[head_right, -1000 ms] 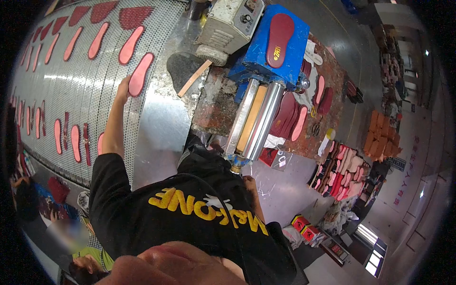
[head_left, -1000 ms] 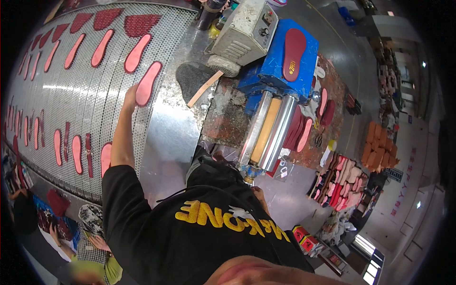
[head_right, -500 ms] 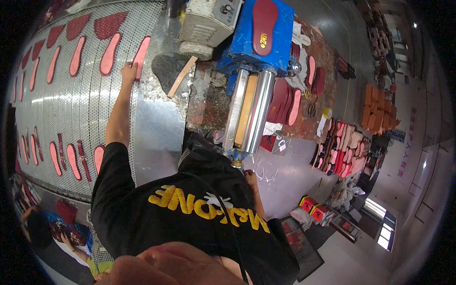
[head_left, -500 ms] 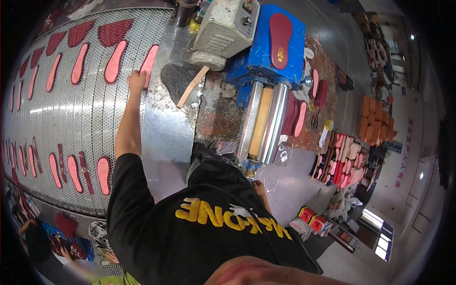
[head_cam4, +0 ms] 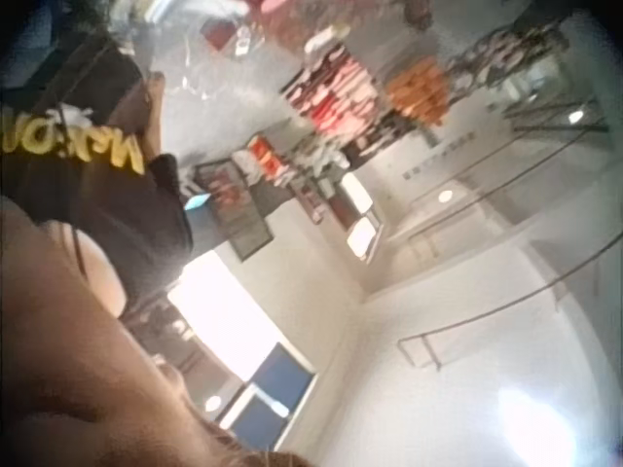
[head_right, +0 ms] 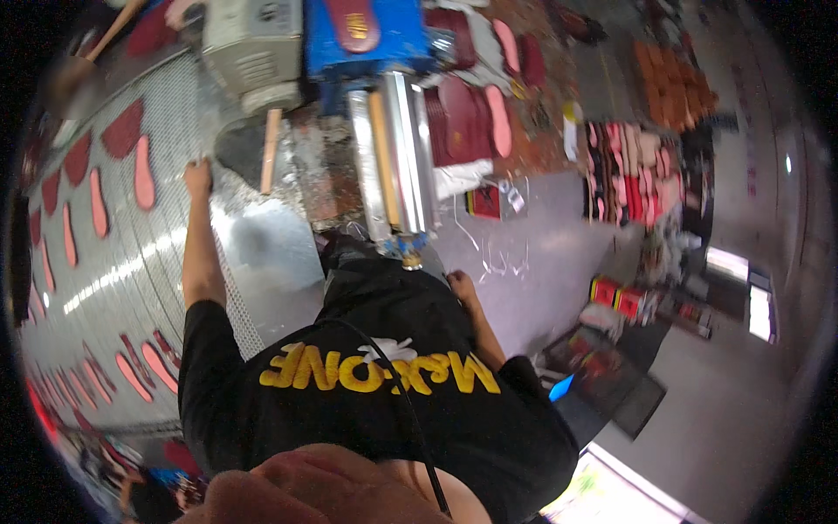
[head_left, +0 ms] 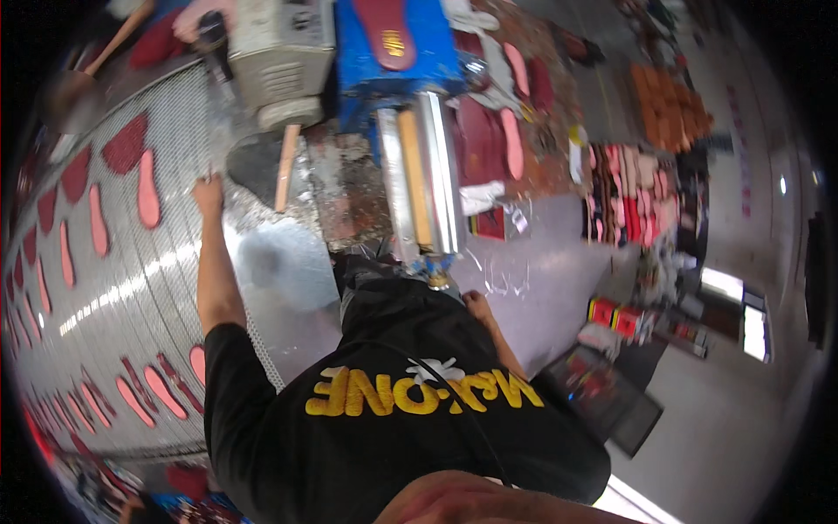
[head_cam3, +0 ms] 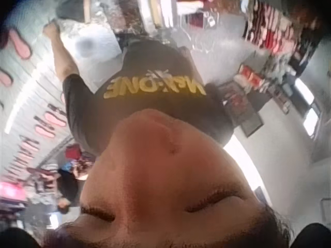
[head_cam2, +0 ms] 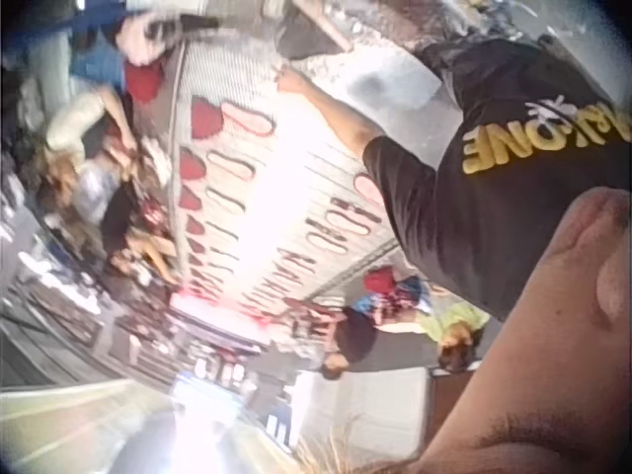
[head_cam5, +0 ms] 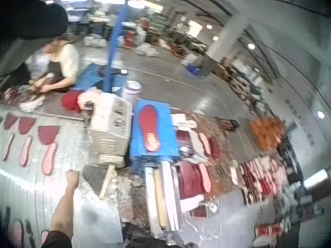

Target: Apply adhesive to shoe insoles using a roller machine and place them on a conveyor.

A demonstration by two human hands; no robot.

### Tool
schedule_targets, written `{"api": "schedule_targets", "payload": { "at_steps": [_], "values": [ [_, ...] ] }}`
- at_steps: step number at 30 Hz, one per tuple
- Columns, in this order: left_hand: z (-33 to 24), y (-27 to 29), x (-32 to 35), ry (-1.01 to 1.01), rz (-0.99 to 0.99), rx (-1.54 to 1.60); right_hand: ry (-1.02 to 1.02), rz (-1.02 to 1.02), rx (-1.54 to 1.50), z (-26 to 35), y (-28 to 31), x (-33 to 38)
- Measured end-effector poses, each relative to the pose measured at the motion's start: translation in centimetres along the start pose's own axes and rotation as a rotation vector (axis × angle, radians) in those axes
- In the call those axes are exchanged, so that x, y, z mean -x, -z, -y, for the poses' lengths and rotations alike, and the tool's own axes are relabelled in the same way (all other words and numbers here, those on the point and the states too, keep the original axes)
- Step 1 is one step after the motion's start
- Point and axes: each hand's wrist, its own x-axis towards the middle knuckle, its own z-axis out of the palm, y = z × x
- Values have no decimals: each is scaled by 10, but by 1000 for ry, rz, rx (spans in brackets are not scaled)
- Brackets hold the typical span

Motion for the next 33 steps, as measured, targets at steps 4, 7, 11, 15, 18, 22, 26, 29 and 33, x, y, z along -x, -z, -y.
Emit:
{"api": "schedule_targets", "payload": {
  "at_steps": [4, 7, 11, 15, 18, 22, 26, 29, 33],
  "values": [
    [12, 5, 1, 36, 36, -56, 58, 87, 52, 2, 3, -18],
    [16, 23, 14, 25, 14, 25, 114, 90, 10, 34, 24, -49],
    [19, 49, 65, -64, 59, 29, 513, -388, -39, 121, 70, -103],
    [18, 35, 159, -33, 193, 77, 565, -535, -110, 215, 104, -146],
    [4, 18, 246, 28, 272, 191, 413, -583, -14, 259, 102, -158],
    [-40, -2, 328, 146, 450, 360, 213, -536, 102, 272, 100, -168],
    [-80, -12, 365, 270, 521, 430, 309, -556, -82, 250, 106, -184],
    [-104, -6, 369, 234, 519, 423, 498, -238, -704, 222, 130, -189],
    [-151, 23, 348, 118, 480, 425, 921, -226, -680, 197, 185, -158]
  ]
}}
